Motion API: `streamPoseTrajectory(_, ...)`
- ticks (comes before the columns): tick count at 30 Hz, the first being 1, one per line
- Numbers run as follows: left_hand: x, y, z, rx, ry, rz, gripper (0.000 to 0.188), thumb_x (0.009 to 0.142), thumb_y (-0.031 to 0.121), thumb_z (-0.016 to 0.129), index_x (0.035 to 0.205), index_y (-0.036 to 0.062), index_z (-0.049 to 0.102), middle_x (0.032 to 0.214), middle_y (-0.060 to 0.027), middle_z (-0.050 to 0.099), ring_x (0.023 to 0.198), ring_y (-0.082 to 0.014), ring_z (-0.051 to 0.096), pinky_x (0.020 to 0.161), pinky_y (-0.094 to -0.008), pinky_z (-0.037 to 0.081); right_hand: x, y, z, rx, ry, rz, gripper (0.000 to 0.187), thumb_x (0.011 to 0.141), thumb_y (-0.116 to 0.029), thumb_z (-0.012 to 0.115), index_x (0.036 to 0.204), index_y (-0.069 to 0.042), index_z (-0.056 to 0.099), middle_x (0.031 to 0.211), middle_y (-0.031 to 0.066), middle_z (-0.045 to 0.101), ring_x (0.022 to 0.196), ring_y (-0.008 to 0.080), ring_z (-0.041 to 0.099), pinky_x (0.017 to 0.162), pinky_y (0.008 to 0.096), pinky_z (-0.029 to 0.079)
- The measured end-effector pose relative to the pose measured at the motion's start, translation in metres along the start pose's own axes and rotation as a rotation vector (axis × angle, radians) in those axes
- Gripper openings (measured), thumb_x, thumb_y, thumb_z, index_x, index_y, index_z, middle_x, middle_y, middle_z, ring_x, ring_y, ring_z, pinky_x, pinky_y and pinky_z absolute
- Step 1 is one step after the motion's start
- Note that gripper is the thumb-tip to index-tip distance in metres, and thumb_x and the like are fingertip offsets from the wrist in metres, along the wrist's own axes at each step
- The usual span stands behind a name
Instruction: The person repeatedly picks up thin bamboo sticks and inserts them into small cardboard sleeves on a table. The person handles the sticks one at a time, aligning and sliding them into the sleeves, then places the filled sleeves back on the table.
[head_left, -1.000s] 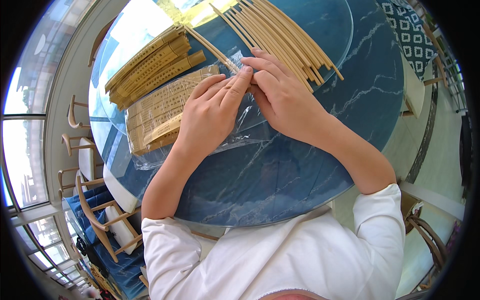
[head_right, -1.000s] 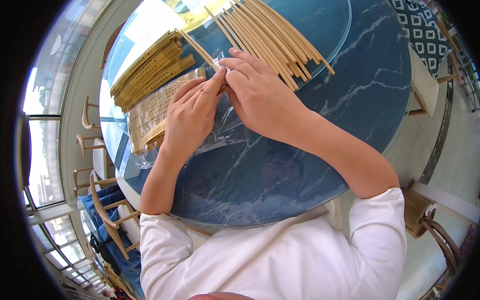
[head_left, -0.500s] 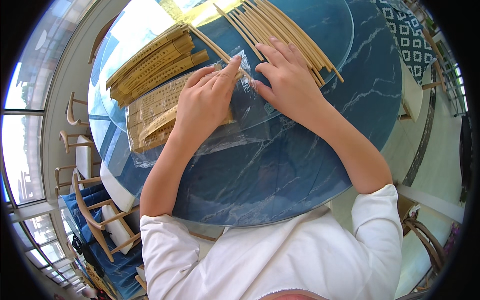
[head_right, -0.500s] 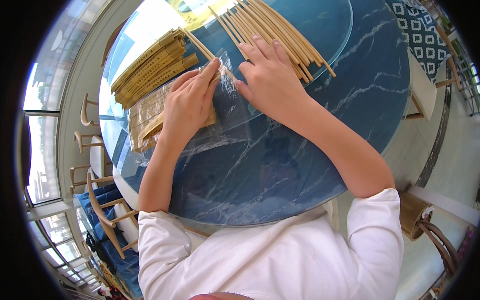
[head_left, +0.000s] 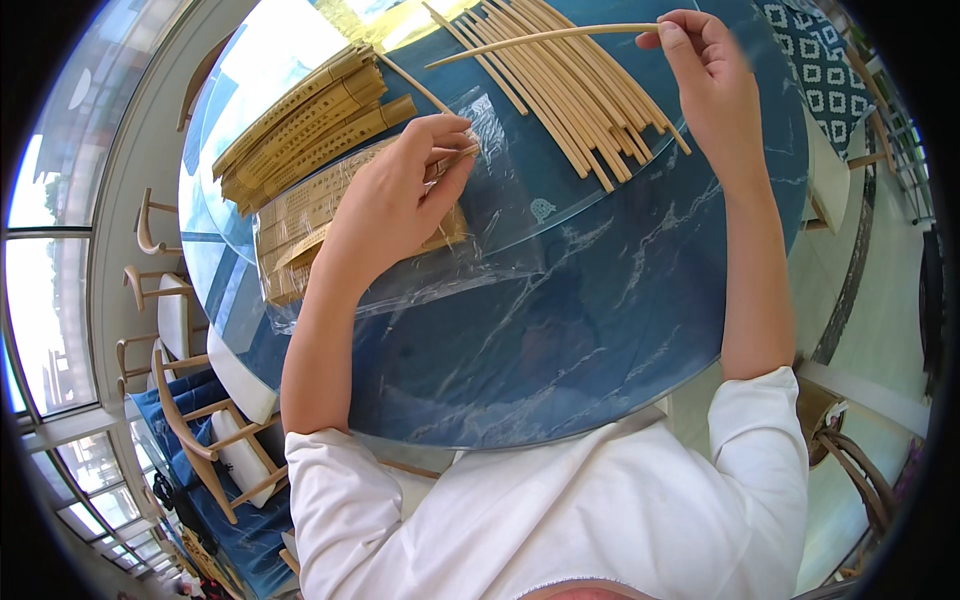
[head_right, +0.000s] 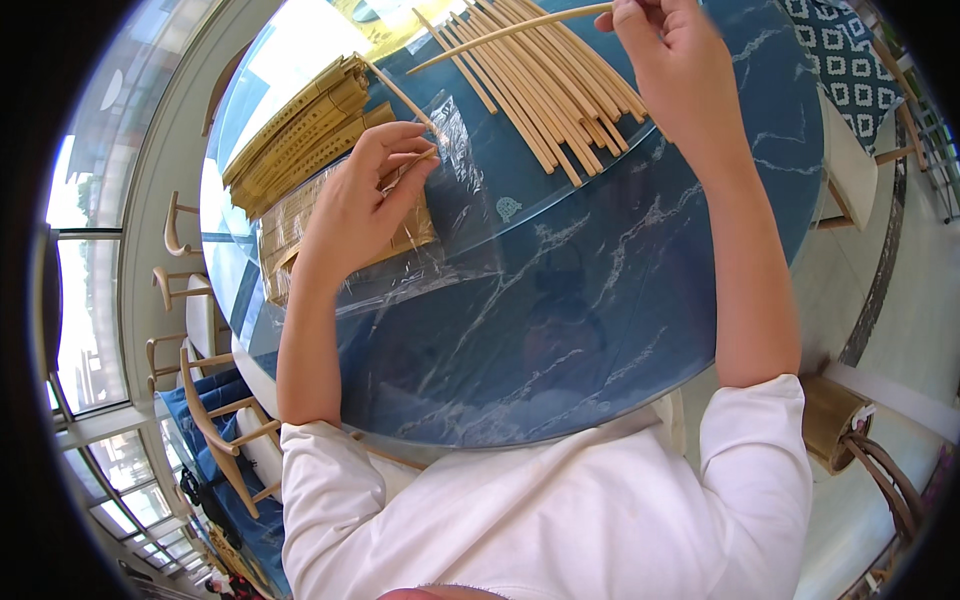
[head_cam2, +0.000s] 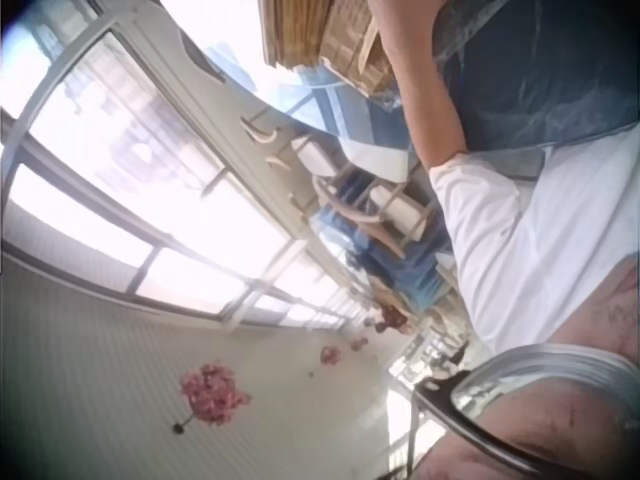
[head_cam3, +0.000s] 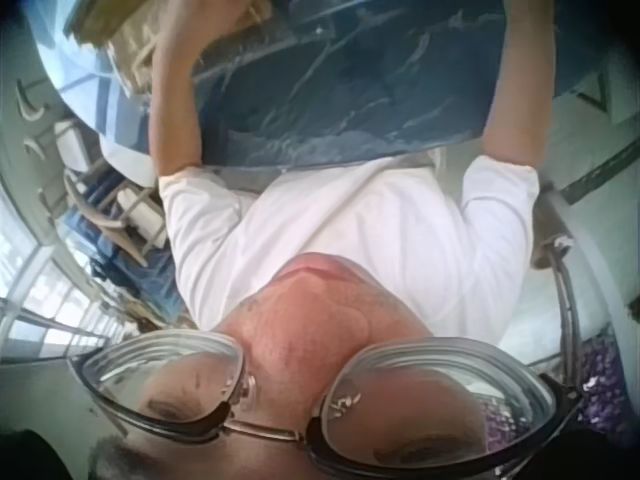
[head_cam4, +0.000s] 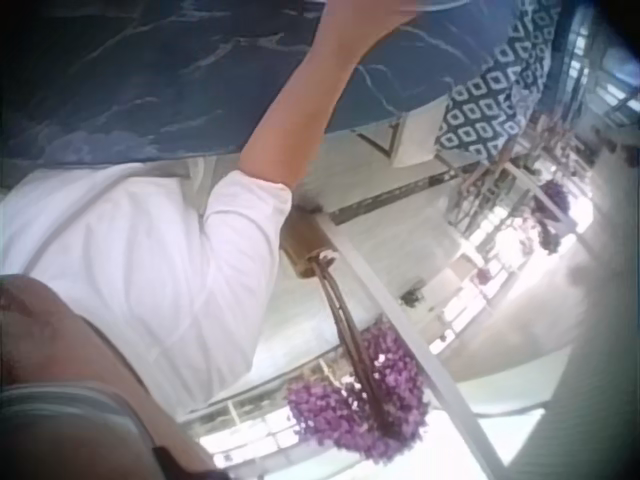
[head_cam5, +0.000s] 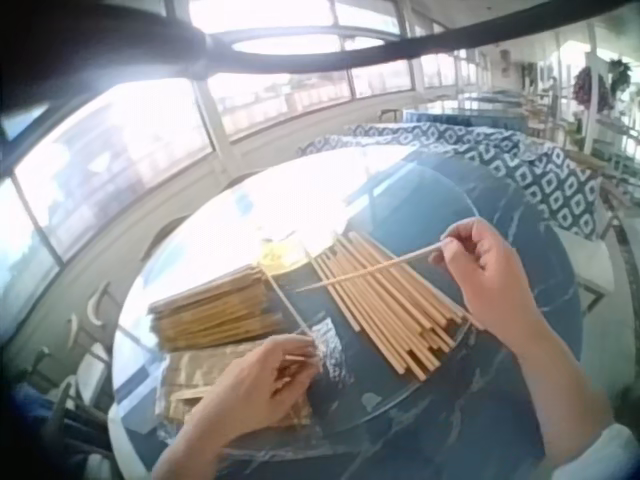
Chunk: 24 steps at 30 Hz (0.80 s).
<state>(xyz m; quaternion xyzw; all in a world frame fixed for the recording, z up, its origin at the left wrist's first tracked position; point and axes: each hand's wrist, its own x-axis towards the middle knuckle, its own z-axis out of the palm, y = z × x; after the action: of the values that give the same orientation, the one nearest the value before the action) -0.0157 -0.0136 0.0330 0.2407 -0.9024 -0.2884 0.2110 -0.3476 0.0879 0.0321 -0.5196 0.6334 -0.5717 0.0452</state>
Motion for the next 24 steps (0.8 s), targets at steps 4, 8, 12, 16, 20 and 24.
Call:
streamPoseTrajectory(4,0.000,0.003,-0.008,-0.134,-0.053,-0.088,0.038,0.108,0.005,0.058,0.145,0.0067,0.051,0.116,-0.0152,0.074,0.114,-0.0249,0.076,0.094,-0.0361,0.060,0.017,-0.020,-0.011,0.451,0.377,0.081,0.024,0.109,-0.018,0.056,0.091,-0.007,0.065,0.073,0.0001,0.062,0.065,0.0075,0.057,0.066,0.0243,0.050)
streamPoseTrajectory(8,0.004,0.000,-0.008,-0.100,-0.008,-0.069,0.031,0.107,0.009,0.058,0.138,0.0074,0.052,0.112,-0.0141,0.076,0.106,-0.0270,0.079,0.085,-0.0350,0.061,0.028,0.056,-0.065,0.652,0.264,0.045,0.019,0.108,-0.019,0.066,0.118,-0.004,0.073,0.105,0.0083,0.080,0.101,0.0159,0.076,0.098,0.0251,0.055)
streamPoseTrajectory(12,0.004,-0.004,-0.008,-0.051,-0.001,-0.036,0.029,0.107,0.010,0.060,0.136,0.0078,0.053,0.111,-0.0143,0.077,0.104,-0.0268,0.079,0.084,-0.0354,0.061,0.020,0.004,-0.030,0.629,0.386,0.009,0.014,0.105,-0.009,0.056,0.096,-0.008,0.066,0.078,-0.0016,0.060,0.069,0.0061,0.055,0.068,0.0227,0.049)
streamPoseTrajectory(16,0.006,0.003,-0.006,-0.019,-0.029,-0.054,0.025,0.106,0.003,0.061,0.131,0.0033,0.058,0.112,-0.0131,0.078,0.111,-0.0220,0.077,0.095,-0.0337,0.062,0.019,0.008,-0.037,0.600,0.356,0.059,0.012,0.104,-0.009,0.057,0.096,-0.007,0.066,0.077,-0.0015,0.058,0.068,0.0066,0.055,0.068,0.0235,0.050)
streamPoseTrajectory(20,0.005,0.000,-0.007,0.013,-0.080,-0.071,0.014,0.106,0.005,0.063,0.119,0.0017,0.059,0.110,-0.0111,0.078,0.107,-0.0183,0.076,0.094,-0.0333,0.062,0.017,0.005,-0.042,0.622,0.323,-0.002,0.012,0.104,-0.010,0.057,0.095,-0.006,0.065,0.077,-0.0007,0.058,0.067,0.0070,0.054,0.068,0.0238,0.050)
streamPoseTrajectory(24,0.003,-0.003,-0.001,-0.044,0.016,-0.069,0.013,0.105,0.010,0.067,0.113,0.0016,0.061,0.098,-0.0098,0.075,0.084,-0.0194,0.072,0.076,-0.0319,0.057,0.018,0.008,-0.039,0.679,0.290,-0.060,0.013,0.104,-0.009,0.056,0.095,-0.006,0.066,0.077,0.0000,0.059,0.067,0.0074,0.053,0.067,0.0238,0.050)
